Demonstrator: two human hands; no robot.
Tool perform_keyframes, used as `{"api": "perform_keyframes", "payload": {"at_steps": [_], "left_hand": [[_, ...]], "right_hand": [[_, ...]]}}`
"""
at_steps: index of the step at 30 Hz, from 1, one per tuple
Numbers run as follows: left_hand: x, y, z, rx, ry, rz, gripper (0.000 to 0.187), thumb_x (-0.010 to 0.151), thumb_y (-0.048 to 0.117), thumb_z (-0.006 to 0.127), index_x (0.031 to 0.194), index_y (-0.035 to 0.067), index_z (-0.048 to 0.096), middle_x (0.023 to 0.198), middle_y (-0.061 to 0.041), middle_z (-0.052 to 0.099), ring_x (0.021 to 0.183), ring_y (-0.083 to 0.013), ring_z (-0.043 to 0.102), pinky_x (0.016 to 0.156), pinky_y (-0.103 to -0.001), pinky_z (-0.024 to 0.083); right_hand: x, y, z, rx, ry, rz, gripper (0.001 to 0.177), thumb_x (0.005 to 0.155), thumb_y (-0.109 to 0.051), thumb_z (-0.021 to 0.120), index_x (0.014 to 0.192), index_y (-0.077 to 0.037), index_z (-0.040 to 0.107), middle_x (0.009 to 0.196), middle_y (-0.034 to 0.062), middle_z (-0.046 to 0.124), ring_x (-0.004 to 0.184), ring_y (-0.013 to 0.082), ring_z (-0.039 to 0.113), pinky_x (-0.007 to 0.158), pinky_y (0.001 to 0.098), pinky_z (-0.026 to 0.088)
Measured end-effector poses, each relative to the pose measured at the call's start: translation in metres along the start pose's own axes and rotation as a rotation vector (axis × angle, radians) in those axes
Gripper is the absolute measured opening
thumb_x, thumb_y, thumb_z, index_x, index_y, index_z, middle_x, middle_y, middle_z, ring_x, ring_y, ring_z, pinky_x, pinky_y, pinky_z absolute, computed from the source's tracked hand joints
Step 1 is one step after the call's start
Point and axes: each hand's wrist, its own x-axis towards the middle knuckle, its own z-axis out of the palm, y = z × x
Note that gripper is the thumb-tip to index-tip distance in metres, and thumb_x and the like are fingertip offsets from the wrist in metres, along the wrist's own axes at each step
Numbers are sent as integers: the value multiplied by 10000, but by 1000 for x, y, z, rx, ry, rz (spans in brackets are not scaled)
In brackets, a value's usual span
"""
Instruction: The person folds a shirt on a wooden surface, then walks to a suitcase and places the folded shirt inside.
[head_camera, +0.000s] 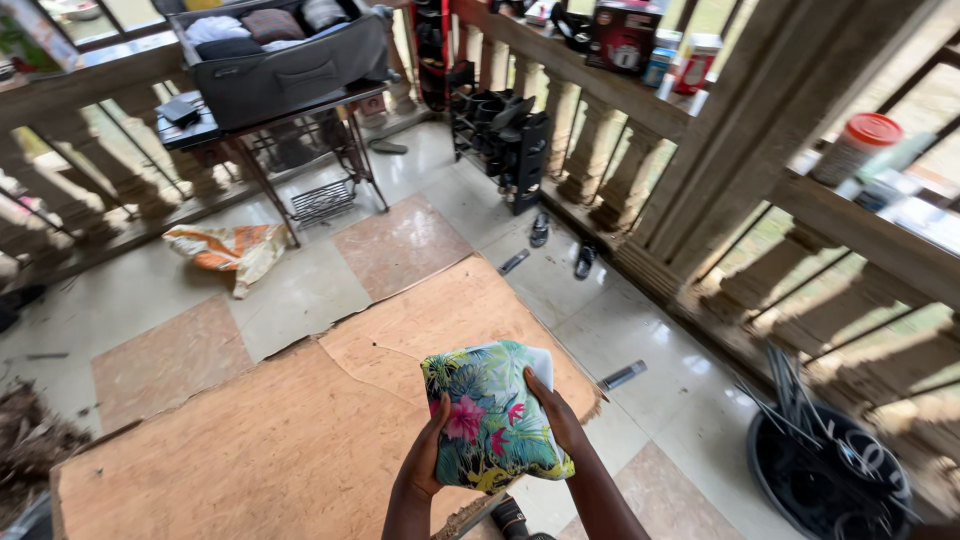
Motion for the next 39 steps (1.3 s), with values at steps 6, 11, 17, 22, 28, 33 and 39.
{"api": "perform_keyframes", "payload": {"at_steps": [6, 11, 17, 22, 28, 33, 39], "left_hand": [[-8, -14, 44, -91, -30, 111, 513, 976, 439, 594, 1365, 104, 587, 1262, -92, 684, 1097, -223, 688, 903, -422, 600], [-8, -17, 62, -23, 89, 99, 540, 959, 472, 554, 1355, 109, 612, 1267, -77, 705, 1080, -225, 700, 872, -424, 597], [-6, -21, 83, -21, -80, 102, 526, 1009, 473, 556, 1366, 88, 587, 1276, -95, 688, 1105, -222, 695, 906, -413, 601], [16, -42, 120, -33, -122, 60, 540, 982, 497, 554, 1351, 104, 592, 1257, -91, 700, 1083, -219, 706, 885, -416, 603], [68, -85, 159, -39, -118, -8, 468, 986, 432, 592, 1324, 109, 616, 1212, -81, 713, 1049, -210, 711, 874, -406, 604], [122, -127, 197, -27, -97, -20, 473, 966, 426, 623, 1290, 83, 648, 1176, -71, 746, 1030, -196, 719, 883, -377, 603], [181, -157, 238, 149, -147, -104, 515, 898, 430, 700, 1267, 73, 653, 1147, -64, 754, 1016, -200, 735, 900, -393, 619]], "right_hand": [[-25, 6, -34, -327, 97, -204, 688, 1018, -546, 571, 1255, 95, 646, 1011, 128, 755, 835, 156, 732, 697, 272, 607], [-62, -16, -29, -558, 86, -429, 742, 997, -513, 592, 1540, -37, 418, 1351, 123, 660, 1150, 158, 689, 916, 250, 582], [-101, -35, -14, -248, 6, -345, 743, 953, -424, 624, 1547, -62, 364, 1291, 117, 654, 1027, 149, 719, 799, 315, 636], [-103, -42, -28, -81, 159, -308, 695, 943, -382, 641, 1525, -73, 417, 1106, 130, 727, 851, 160, 740, 734, 318, 625], [-115, -85, -77, 33, 234, -317, 638, 952, -383, 633, 1481, -55, 496, 1069, 117, 725, 834, 160, 741, 714, 310, 622], [-123, -137, -136, 84, 188, -370, 611, 944, -365, 631, 1447, -39, 514, 1109, 119, 717, 884, 170, 731, 740, 321, 618], [-116, -184, -225, 7, 222, -436, 582, 914, -317, 625, 1425, -54, 539, 1166, 76, 717, 992, 134, 724, 815, 286, 597]]}}
